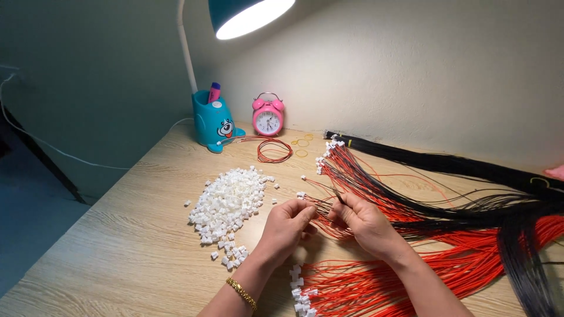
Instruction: The person inserts white plastic connectors onto the ends of red and black wires. They repeatedly pick up a connector and slide it onto a wire, then place the finished wire into a growing bundle on the table.
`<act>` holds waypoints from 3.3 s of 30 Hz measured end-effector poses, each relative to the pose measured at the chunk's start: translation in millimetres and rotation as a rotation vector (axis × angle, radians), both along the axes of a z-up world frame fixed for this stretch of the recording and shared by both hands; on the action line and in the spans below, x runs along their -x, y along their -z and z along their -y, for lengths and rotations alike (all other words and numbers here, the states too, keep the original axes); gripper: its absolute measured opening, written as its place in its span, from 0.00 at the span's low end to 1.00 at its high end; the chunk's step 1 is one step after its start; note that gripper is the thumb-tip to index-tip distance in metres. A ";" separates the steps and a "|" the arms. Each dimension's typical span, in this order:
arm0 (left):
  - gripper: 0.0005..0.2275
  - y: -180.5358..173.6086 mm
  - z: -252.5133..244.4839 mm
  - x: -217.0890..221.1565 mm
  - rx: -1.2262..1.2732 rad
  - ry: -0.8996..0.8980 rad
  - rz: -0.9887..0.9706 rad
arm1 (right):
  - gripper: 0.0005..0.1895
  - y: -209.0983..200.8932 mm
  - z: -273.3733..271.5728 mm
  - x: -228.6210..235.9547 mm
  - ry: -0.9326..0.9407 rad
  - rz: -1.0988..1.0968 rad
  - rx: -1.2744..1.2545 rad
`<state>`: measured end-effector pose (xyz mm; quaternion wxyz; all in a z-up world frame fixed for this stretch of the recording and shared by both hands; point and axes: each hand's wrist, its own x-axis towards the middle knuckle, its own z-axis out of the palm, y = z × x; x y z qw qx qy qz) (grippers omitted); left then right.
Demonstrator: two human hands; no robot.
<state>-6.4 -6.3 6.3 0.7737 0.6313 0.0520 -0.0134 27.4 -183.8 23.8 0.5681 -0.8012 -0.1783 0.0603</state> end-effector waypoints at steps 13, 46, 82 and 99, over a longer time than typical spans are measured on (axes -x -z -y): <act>0.09 18.5 6.9 0.4 -0.013 0.029 0.030 | 0.11 21.8 -2.3 18.0 0.200 0.006 -0.087; 0.13 8.2 -6.0 4.5 -0.010 0.061 -0.051 | 0.04 17.4 -9.8 20.2 0.140 -0.029 -0.095; 0.15 -48.7 -33.7 56.4 -1.032 0.463 -0.004 | 0.06 17.8 2.3 20.2 0.131 -0.048 -0.105; 0.07 -50.0 -23.7 53.0 -1.399 0.439 0.178 | 0.07 14.5 4.1 19.4 0.091 -0.064 -0.081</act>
